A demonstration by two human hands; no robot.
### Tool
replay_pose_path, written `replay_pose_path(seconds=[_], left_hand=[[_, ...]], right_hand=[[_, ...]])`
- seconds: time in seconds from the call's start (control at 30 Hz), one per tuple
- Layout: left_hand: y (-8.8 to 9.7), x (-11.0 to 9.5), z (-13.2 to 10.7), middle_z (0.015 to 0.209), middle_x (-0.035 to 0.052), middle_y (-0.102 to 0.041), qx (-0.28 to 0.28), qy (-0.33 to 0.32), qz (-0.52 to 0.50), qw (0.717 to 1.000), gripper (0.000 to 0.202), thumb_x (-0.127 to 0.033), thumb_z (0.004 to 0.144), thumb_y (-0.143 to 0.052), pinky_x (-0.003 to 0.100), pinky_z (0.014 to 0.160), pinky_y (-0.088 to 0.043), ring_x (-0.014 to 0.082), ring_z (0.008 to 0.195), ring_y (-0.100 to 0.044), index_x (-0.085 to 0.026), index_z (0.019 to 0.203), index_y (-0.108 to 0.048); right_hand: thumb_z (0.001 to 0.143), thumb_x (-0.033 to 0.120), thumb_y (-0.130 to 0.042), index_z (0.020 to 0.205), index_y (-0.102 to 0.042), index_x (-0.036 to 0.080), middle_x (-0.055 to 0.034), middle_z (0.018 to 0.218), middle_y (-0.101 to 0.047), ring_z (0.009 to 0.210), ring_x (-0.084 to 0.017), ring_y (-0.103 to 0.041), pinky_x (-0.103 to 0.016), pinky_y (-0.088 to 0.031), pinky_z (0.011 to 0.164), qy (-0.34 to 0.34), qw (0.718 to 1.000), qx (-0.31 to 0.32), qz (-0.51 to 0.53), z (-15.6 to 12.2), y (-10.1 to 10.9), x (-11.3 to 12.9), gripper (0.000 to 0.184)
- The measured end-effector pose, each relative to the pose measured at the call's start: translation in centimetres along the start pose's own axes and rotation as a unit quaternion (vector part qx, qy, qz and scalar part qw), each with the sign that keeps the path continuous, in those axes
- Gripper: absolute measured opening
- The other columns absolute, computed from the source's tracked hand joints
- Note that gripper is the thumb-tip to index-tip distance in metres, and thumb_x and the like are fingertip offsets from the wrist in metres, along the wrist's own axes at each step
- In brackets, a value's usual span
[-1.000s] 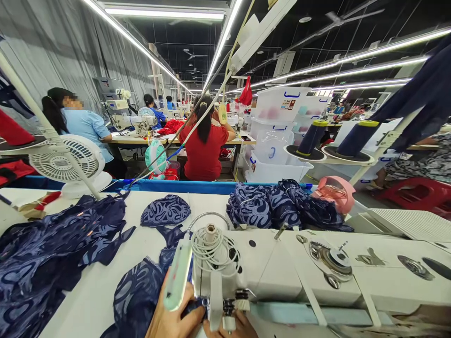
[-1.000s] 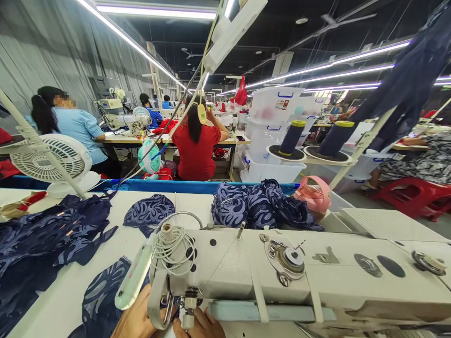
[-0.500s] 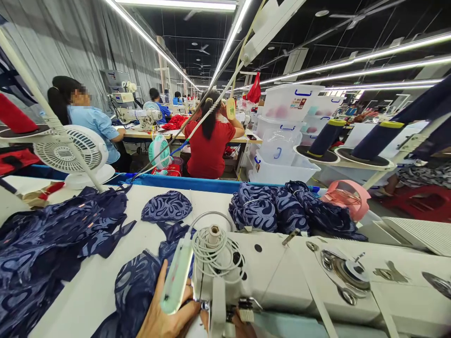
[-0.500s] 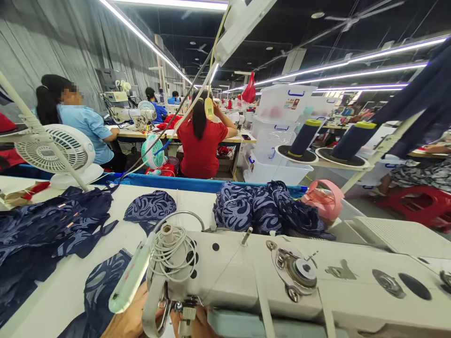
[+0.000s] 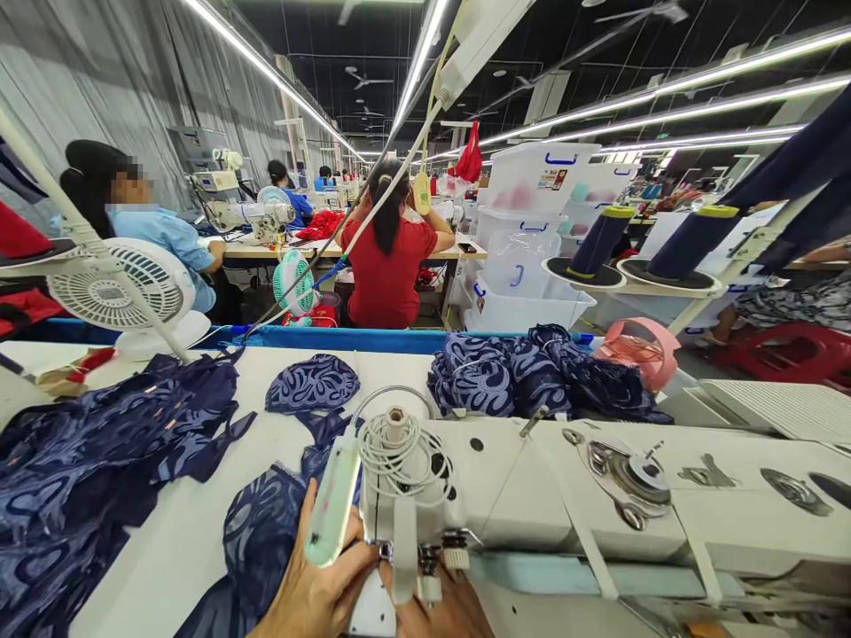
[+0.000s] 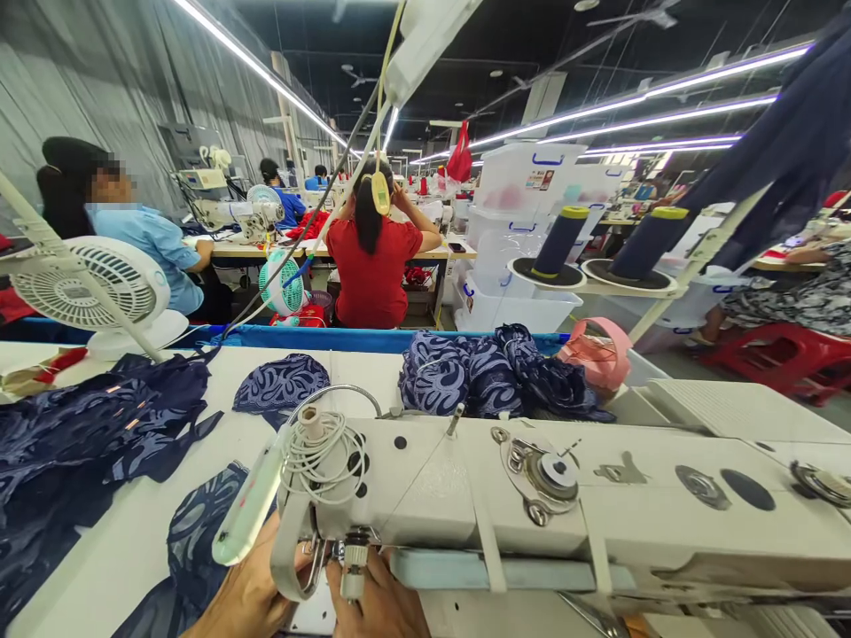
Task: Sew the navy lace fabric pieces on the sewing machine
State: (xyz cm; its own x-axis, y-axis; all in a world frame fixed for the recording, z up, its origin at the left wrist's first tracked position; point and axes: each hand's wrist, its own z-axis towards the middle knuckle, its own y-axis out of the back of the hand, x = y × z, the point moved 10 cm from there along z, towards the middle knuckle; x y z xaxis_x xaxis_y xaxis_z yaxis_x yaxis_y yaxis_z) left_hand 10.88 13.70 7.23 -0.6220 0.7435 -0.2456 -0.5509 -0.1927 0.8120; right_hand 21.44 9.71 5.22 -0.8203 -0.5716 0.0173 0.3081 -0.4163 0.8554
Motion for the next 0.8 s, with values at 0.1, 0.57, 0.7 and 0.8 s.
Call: replay_pose_path(seconds=[0.1,0.57,0.7,0.8], left_hand=[[0.4,-0.4,0.5,0.100,0.0051,-0.071,0.002,-0.006,-0.007,1.000,0.027,-0.013,0.097,-0.045,0.039,0.086,-0.061,0.0214,0.100,-0.067,-0.026,0.102,-0.068],[-0.7,2.8,0.1,0.098,0.0037,-0.073,0.021,0.138,-0.131,0.982,0.019,-0.027,0.094,-0.053,0.042,0.098,-0.052,0.0214,0.096,-0.066,-0.024,0.086,-0.070],[-0.6,3.0,0.6,0.092,0.0021,-0.072,0.030,0.160,-0.139,0.977,0.017,-0.029,0.091,-0.057,0.039,0.095,-0.054,0.0207,0.094,-0.066,-0.025,0.083,-0.072],[-0.7,3.0,0.9,0.090,0.0018,-0.072,0.037,0.173,-0.144,0.974,0.016,-0.029,0.089,-0.059,0.038,0.095,-0.054,0.0212,0.096,-0.067,-0.026,0.083,-0.073]], right_hand=[[0.090,0.010,-0.052,0.126,-0.060,0.020,-0.0076,0.104,-0.074,0.097,-0.024,-0.067,-0.030,-0.053,0.077,-0.002,1.000,0.014,0.026,0.4,0.4,0.1,0.038],[0.094,0.014,-0.048,0.129,-0.058,0.024,-0.0057,0.099,-0.068,0.092,-0.025,-0.059,-0.038,-0.041,0.082,-0.037,0.994,0.008,0.103,0.2,0.9,-0.4,0.038],[0.097,0.023,-0.050,0.135,-0.054,0.025,-0.0078,0.114,-0.066,0.099,-0.027,-0.057,-0.041,-0.039,0.089,-0.026,0.996,0.054,0.071,0.9,0.6,0.6,0.038],[0.097,0.029,-0.053,0.124,-0.059,0.026,-0.0069,0.116,-0.065,0.101,-0.027,-0.057,-0.041,-0.039,0.093,-0.018,0.995,0.067,0.071,0.9,0.5,0.9,0.028]])
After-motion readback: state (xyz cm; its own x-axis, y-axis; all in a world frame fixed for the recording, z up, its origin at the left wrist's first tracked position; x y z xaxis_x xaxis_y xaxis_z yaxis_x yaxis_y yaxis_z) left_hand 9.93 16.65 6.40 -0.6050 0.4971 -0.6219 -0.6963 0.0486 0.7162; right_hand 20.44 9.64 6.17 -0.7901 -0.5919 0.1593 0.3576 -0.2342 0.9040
